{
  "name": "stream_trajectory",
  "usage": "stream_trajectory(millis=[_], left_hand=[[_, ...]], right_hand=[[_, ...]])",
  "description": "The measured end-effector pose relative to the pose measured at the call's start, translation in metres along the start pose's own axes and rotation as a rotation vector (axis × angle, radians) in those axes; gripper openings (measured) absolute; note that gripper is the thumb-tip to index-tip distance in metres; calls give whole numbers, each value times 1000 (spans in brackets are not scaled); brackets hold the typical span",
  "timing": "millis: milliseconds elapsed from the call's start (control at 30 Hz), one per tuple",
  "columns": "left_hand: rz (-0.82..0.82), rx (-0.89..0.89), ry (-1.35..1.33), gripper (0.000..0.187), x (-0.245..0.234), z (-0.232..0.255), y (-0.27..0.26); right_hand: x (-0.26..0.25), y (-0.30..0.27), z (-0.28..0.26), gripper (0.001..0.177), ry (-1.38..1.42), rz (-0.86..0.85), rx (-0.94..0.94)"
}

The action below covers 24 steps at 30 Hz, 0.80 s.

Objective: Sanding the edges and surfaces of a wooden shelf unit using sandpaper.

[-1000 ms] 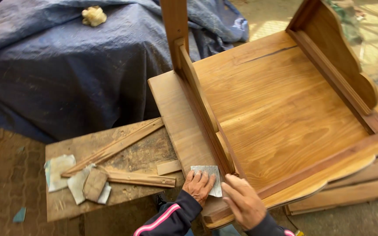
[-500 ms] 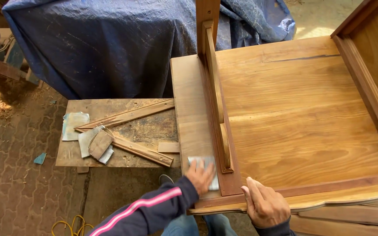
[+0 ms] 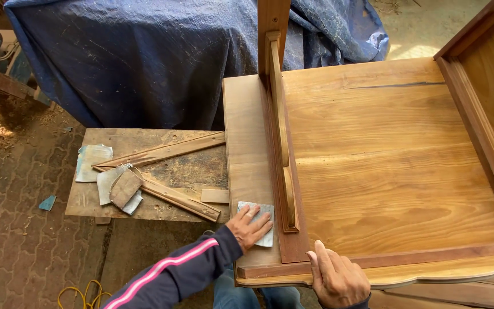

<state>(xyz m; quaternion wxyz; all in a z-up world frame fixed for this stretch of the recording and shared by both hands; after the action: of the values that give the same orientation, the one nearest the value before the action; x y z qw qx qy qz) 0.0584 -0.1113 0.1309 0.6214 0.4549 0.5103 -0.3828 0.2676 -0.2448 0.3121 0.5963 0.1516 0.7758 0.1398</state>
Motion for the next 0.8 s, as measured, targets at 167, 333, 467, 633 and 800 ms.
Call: stream_trajectory(millis=[167, 333, 467, 633, 800], left_hand=[[-40, -242, 151, 61, 42, -81, 33], [67, -252, 140, 59, 23, -17, 12], [147, 53, -44, 57, 30, -21, -24], [15, -154, 153, 61, 53, -85, 10], [35, -81, -135, 71, -1, -1, -30]], right_hand=[[4, -2, 1, 27, 7, -25, 9], [7, -6, 7, 25, 23, 29, -5], [9, -5, 10, 28, 10, 1, -19], [9, -5, 6, 27, 5, 19, -33], [10, -6, 9, 27, 3, -9, -2]])
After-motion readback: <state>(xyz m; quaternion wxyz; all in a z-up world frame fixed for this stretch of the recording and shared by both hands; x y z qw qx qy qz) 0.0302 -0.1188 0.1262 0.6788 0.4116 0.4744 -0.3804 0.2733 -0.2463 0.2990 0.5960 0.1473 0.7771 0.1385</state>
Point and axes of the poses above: each hand's wrist, its own y-axis towards the middle knuckle, its own x-axis out of the palm, z = x × y, the point moved 1 cm from there along y, towards the middle knuckle, and after that the axes turned 9 degrees about y, right-handed, at the moved point
